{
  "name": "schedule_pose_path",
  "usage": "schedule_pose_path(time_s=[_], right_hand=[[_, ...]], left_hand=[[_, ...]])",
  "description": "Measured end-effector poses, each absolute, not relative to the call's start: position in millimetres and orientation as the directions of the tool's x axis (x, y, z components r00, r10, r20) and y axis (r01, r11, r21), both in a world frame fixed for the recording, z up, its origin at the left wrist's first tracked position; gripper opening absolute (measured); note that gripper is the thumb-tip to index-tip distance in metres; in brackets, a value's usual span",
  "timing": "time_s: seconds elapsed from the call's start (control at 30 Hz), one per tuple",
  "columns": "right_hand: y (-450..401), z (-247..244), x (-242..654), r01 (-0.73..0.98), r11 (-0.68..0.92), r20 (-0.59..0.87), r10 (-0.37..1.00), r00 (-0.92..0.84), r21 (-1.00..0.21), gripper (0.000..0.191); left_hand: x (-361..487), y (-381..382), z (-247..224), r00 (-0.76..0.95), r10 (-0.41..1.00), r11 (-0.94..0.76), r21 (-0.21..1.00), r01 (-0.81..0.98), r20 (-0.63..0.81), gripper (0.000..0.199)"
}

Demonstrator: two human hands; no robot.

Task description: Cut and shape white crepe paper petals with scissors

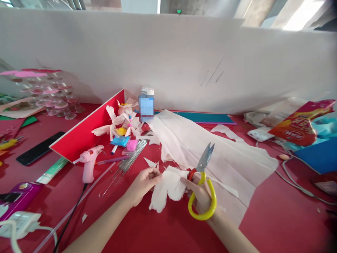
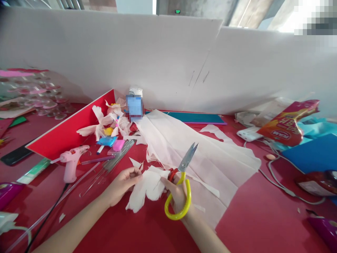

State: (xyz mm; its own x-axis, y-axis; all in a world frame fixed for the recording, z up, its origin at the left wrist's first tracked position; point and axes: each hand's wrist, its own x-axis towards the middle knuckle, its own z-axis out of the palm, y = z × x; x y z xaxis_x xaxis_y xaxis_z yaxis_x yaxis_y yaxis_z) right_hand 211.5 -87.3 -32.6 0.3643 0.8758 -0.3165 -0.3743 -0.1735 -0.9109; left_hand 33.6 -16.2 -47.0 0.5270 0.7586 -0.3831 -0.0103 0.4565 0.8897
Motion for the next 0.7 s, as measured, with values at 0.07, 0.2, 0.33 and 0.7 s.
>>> schedule_pose_path(time_s=[0.07,0.2,0.33,0.7], right_hand=[[-86.8,-31.8,211.1,-0.38,-0.168,-0.314,0.876,0.365,-0.91,0.041],[-86.1,-31.4,211.5,-0.394,-0.167,-0.318,0.879,0.356,-0.904,0.042],[-86.1,-33.1,212.3,-0.402,-0.173,-0.319,0.887,0.333,-0.899,0.038],[-86.5,-30.5,212.0,-0.344,-0.183,-0.307,0.885,0.351,-0.921,0.043]], left_hand=[[35.0,-16.7,-47.0,0.505,0.768,0.458,0.889,-0.003,-0.394,0.031],[37.1,-18.0,-48.0,0.474,0.783,0.456,0.89,0.003,-0.403,0.032],[37.6,-19.9,-49.3,0.458,0.791,0.455,0.89,0.002,-0.405,0.032],[40.7,-21.4,-50.4,0.408,0.836,0.416,0.909,-0.035,-0.367,0.029]])
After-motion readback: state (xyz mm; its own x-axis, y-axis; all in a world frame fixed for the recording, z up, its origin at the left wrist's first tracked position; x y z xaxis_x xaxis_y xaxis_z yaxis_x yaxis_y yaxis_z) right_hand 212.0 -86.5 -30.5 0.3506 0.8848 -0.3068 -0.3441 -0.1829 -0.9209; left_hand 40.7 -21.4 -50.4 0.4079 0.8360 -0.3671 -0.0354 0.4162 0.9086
